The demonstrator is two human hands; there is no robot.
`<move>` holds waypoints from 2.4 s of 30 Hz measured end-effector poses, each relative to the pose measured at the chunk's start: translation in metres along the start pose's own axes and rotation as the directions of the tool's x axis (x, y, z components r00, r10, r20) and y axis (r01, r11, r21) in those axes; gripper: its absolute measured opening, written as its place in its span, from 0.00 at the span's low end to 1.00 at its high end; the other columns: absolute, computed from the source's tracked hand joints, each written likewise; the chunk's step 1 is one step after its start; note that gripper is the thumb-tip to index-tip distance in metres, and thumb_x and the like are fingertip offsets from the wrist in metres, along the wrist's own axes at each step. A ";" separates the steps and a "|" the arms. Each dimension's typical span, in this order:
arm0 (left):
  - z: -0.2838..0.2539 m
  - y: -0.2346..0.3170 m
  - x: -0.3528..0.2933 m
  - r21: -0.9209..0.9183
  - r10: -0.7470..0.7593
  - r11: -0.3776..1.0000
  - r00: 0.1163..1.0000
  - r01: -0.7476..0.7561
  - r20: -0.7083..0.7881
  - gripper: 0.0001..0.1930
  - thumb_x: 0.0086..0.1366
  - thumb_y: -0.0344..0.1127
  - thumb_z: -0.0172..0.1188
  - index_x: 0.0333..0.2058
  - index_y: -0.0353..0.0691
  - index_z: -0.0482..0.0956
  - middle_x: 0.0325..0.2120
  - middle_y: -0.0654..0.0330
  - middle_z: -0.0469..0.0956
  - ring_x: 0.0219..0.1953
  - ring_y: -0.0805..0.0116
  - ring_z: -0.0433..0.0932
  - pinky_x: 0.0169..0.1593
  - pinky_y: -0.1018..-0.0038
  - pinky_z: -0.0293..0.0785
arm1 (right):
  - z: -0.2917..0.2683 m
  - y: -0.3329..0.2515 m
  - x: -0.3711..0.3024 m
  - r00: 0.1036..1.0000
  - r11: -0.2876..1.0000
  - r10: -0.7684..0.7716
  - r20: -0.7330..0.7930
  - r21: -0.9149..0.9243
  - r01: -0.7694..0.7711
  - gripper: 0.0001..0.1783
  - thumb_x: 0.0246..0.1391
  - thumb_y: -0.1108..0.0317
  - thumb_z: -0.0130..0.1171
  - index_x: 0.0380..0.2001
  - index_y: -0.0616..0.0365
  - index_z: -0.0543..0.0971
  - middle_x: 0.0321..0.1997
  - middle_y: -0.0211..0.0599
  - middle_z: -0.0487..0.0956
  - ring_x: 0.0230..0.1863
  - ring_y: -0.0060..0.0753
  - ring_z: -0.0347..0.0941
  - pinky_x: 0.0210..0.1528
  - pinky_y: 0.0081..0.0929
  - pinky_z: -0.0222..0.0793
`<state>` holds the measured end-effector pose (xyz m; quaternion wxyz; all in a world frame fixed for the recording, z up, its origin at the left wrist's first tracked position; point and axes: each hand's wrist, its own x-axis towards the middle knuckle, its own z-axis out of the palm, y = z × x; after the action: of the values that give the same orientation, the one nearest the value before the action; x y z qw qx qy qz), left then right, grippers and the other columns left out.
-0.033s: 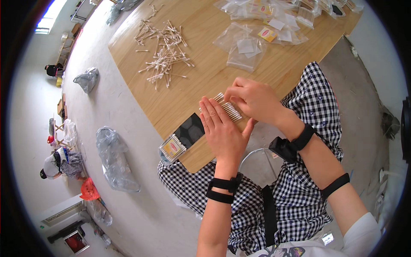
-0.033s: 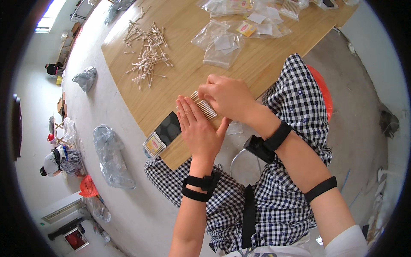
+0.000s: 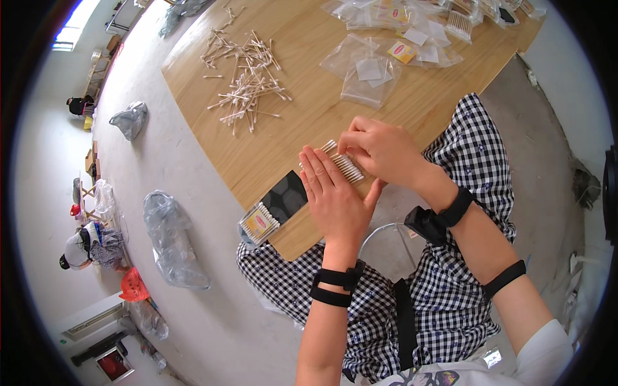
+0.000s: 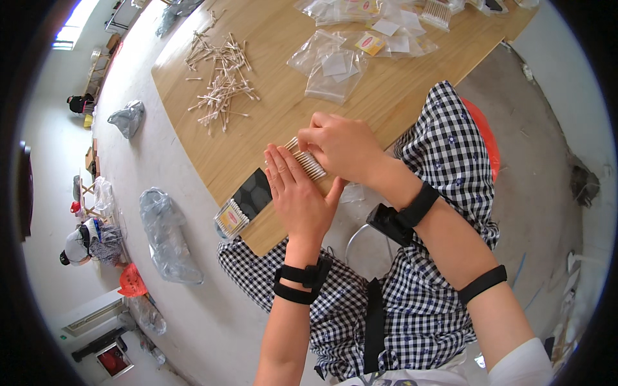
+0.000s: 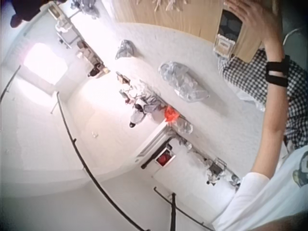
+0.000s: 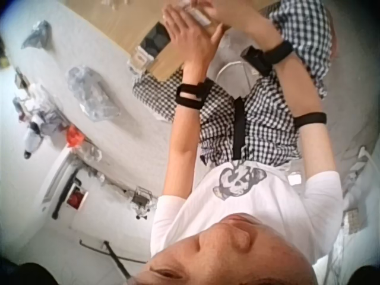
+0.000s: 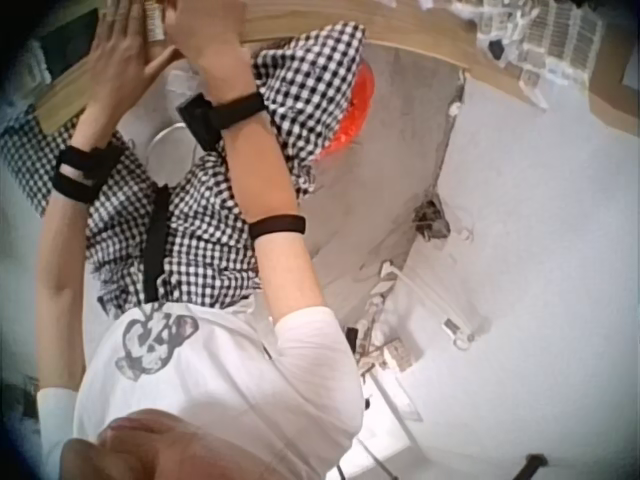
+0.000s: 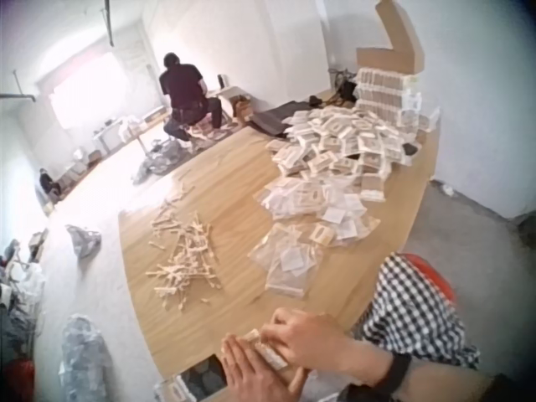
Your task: The person wipes their hands with a cloth, arranges cotton swabs into a row on the table, and then slides the row of swabs into a small plastic bag.
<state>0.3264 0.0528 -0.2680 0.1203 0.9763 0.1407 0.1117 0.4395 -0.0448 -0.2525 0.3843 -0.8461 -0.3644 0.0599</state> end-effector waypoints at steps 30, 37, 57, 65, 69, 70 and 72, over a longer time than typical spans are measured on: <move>-0.051 -0.044 -0.008 -0.998 -0.641 -0.022 0.765 0.052 0.054 0.30 0.74 0.47 0.34 0.68 0.36 0.56 0.70 0.53 0.56 0.74 0.64 0.48 0.74 0.66 0.40 | 0.077 -0.037 0.020 0.977 0.879 -0.207 -0.051 -0.448 0.163 0.30 0.61 0.67 0.46 0.65 0.67 0.63 0.72 0.50 0.60 0.76 0.47 0.48 0.76 0.44 0.45; -0.028 -0.045 -0.002 -0.993 -0.538 -0.112 0.838 0.036 0.091 0.34 0.70 0.45 0.38 0.70 0.34 0.50 0.71 0.49 0.51 0.74 0.59 0.46 0.74 0.65 0.40 | 0.099 -0.055 0.026 0.967 0.933 -0.255 -0.015 -0.267 0.242 0.29 0.60 0.71 0.46 0.65 0.62 0.64 0.74 0.45 0.58 0.77 0.46 0.48 0.76 0.45 0.45; -0.077 -0.133 -0.037 -0.449 -0.665 0.728 0.692 0.518 -0.280 0.17 0.71 0.35 0.41 0.51 0.34 0.72 0.56 0.48 0.71 0.58 0.55 0.69 0.61 0.61 0.62 | 0.108 -0.070 0.031 0.950 0.884 -0.307 0.055 -0.353 0.307 0.28 0.58 0.71 0.45 0.62 0.69 0.66 0.71 0.51 0.62 0.76 0.44 0.51 0.76 0.43 0.44; -0.047 -0.145 -0.030 -0.491 -0.736 0.590 0.677 0.641 -0.001 0.23 0.76 0.44 0.44 0.31 0.30 0.77 0.20 0.51 0.78 0.21 0.56 0.74 0.30 0.64 0.69 | 0.136 -0.088 0.036 0.947 0.903 -0.318 0.039 -0.291 0.315 0.27 0.59 0.72 0.45 0.63 0.67 0.66 0.71 0.49 0.62 0.76 0.43 0.51 0.76 0.42 0.46; -0.036 -0.155 -0.034 -0.729 -0.709 0.442 0.701 0.523 0.073 0.24 0.77 0.43 0.42 0.33 0.28 0.78 0.23 0.49 0.80 0.24 0.61 0.75 0.32 0.66 0.70 | 0.140 -0.094 0.040 0.936 0.895 -0.351 0.040 -0.278 0.348 0.26 0.60 0.71 0.44 0.60 0.69 0.68 0.69 0.51 0.65 0.74 0.43 0.54 0.75 0.41 0.48; -0.035 -0.156 -0.034 -0.733 -0.710 0.438 0.701 0.521 0.074 0.24 0.77 0.43 0.42 0.33 0.28 0.78 0.23 0.49 0.80 0.24 0.61 0.75 0.32 0.66 0.70 | 0.141 -0.094 0.040 0.935 0.893 -0.353 0.043 -0.282 0.350 0.26 0.60 0.71 0.44 0.60 0.69 0.68 0.69 0.51 0.65 0.74 0.43 0.54 0.75 0.41 0.48; -0.035 -0.156 -0.035 -0.682 -0.703 0.460 0.702 0.568 0.110 0.24 0.77 0.43 0.42 0.34 0.27 0.78 0.25 0.49 0.80 0.25 0.60 0.76 0.33 0.67 0.71 | 0.144 -0.096 0.040 0.935 0.888 -0.352 0.053 -0.297 0.351 0.26 0.60 0.71 0.44 0.61 0.69 0.68 0.69 0.51 0.65 0.74 0.43 0.54 0.75 0.40 0.49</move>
<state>0.2460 0.1944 -0.2830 0.4826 0.7227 0.4559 0.1924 0.3589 0.1106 -0.2791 0.2552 -0.8149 -0.5159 -0.0678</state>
